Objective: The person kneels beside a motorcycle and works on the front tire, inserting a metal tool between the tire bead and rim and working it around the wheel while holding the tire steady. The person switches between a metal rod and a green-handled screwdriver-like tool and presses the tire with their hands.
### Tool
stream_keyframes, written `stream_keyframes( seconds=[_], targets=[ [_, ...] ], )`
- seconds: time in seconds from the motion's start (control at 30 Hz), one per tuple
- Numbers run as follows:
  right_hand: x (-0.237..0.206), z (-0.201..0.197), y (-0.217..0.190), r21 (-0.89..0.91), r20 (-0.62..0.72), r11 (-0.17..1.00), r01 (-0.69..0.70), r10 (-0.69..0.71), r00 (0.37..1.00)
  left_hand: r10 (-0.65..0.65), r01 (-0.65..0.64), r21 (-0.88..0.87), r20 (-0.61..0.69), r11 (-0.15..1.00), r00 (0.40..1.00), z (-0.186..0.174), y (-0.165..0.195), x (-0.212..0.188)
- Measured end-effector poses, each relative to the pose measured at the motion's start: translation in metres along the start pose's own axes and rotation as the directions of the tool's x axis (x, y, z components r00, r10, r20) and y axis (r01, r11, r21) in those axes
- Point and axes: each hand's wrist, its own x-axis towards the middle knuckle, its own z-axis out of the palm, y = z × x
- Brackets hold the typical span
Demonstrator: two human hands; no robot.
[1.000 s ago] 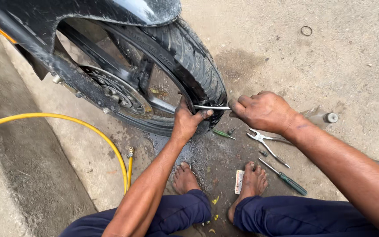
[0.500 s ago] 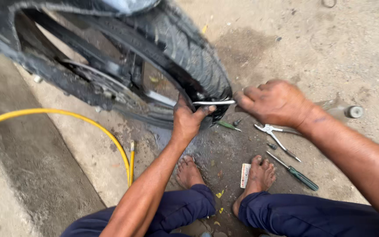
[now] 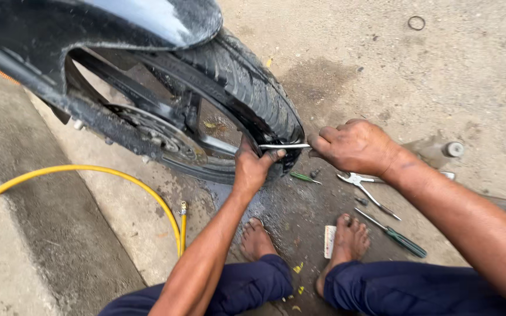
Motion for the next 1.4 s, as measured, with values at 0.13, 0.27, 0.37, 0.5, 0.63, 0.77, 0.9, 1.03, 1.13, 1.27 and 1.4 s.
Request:
stream_keyframes(
  seconds=[0.13,0.27,0.37,0.5,0.63,0.77,0.9,1.03,1.13,1.27,1.4],
  targets=[
    [-0.010,-0.015,-0.041,-0.007,0.002,0.991,-0.130,0.130,0.991,-0.035,0.031,0.043,0.088,0.999,0.996,-0.009,0.015,0.002],
    [-0.019,-0.001,-0.080,0.037,-0.001,0.934,-0.355,0.355,0.935,-0.185,0.071,0.455,0.211,0.888,0.960,-0.038,0.045,0.006],
    [-0.019,0.026,-0.111,0.238,0.042,0.793,-0.562,0.569,0.821,-0.284,0.078,0.629,0.234,0.774,0.930,-0.072,0.080,0.024],
    [-0.022,0.051,-0.170,0.783,0.603,-0.213,-0.584,0.493,0.628,-0.031,0.019,0.217,0.050,0.976,0.998,-0.104,0.130,0.046],
    [-0.043,0.033,-0.191,0.811,0.454,0.135,-0.569,0.466,0.759,-0.078,0.077,0.182,-0.006,0.980,0.997,-0.102,0.158,0.052],
    [-0.027,-0.011,-0.143,0.908,0.398,-0.135,-0.396,0.569,0.720,0.033,0.137,0.585,-0.271,0.799,0.962,-0.094,0.161,0.050],
    [0.011,-0.032,-0.133,0.884,0.450,-0.399,-0.244,0.578,0.681,0.244,-0.100,0.531,-0.208,0.841,0.947,-0.101,0.152,0.070],
    [0.032,-0.029,-0.156,0.879,0.426,-0.459,-0.128,0.636,0.644,0.186,-0.184,0.067,-0.013,0.981,0.983,-0.105,0.133,0.089],
    [0.037,-0.050,-0.128,0.801,0.525,-0.576,-0.162,0.547,0.652,0.196,-0.196,0.006,-0.031,0.981,0.980,-0.101,0.117,0.095],
    [0.051,-0.117,-0.070,0.704,0.664,-0.563,-0.434,0.303,0.684,0.268,-0.264,0.054,-0.073,0.963,0.961,-0.095,0.105,0.098],
    [0.087,-0.132,-0.145,0.810,0.574,-0.325,-0.489,0.615,0.541,0.213,-0.222,-0.091,-0.102,0.971,0.972,-0.094,0.112,0.097]
  ],
)
